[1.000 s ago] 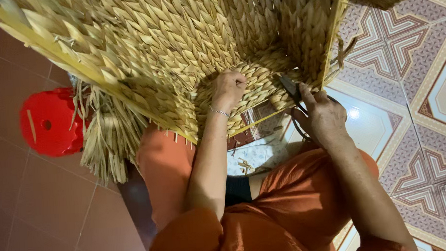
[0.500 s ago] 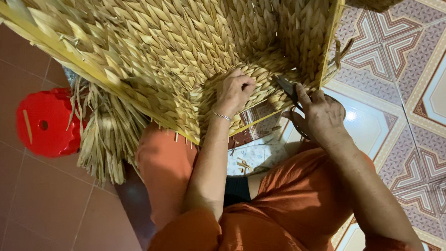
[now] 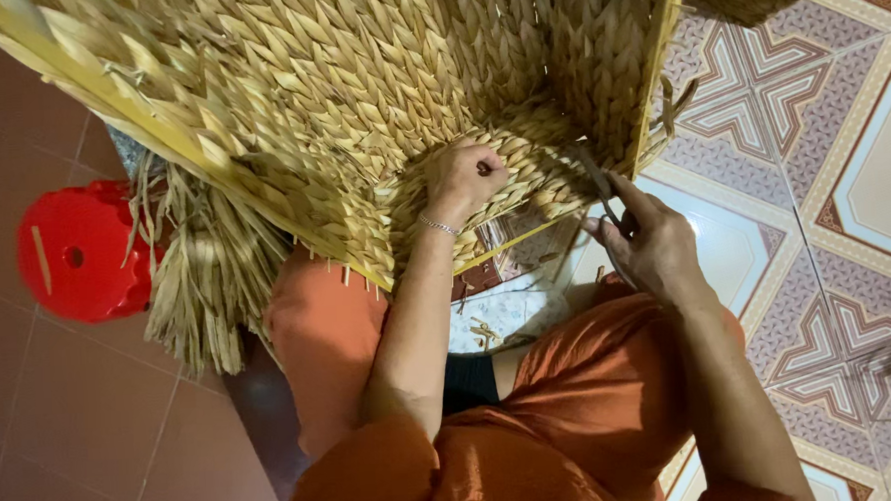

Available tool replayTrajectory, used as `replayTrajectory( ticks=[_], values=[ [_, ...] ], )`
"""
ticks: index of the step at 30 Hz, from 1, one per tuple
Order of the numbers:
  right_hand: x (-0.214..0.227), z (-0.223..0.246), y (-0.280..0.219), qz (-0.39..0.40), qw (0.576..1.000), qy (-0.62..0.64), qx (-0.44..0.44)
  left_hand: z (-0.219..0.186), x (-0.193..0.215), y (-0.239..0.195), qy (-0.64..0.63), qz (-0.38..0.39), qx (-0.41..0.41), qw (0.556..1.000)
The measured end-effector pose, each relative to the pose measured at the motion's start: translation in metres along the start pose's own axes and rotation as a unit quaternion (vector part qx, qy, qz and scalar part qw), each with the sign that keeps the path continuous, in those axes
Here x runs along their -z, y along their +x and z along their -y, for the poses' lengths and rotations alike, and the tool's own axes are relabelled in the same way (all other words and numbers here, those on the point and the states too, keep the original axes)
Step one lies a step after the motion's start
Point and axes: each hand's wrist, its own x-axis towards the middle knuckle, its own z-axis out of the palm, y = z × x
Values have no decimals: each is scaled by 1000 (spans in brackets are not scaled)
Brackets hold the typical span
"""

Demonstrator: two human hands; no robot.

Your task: The person trims excess dried palm fibers from a woven basket using shears. They rotate the basket to access different edges and cut protruding strands flush with the rim.

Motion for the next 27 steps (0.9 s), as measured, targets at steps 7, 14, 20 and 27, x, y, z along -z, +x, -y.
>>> replayTrajectory(
  ticks=[7, 14, 20, 27],
  values=[
    [-4, -5, -5, -22, 999, 26, 2, -31, -11, -9, -131, -75, -177, 973],
    [-8, -26, -16, 20, 967, 230, -109, -50, -33, -7, -124, -23, -261, 957],
    [-3, -30, -35, -4, 976, 191, -100, -45, -40, 2, -153, -31, -183, 971],
    [12, 1, -18, 20, 963, -263, 46, -47, -25, -8, -208, -12, -123, 970]
  ],
)
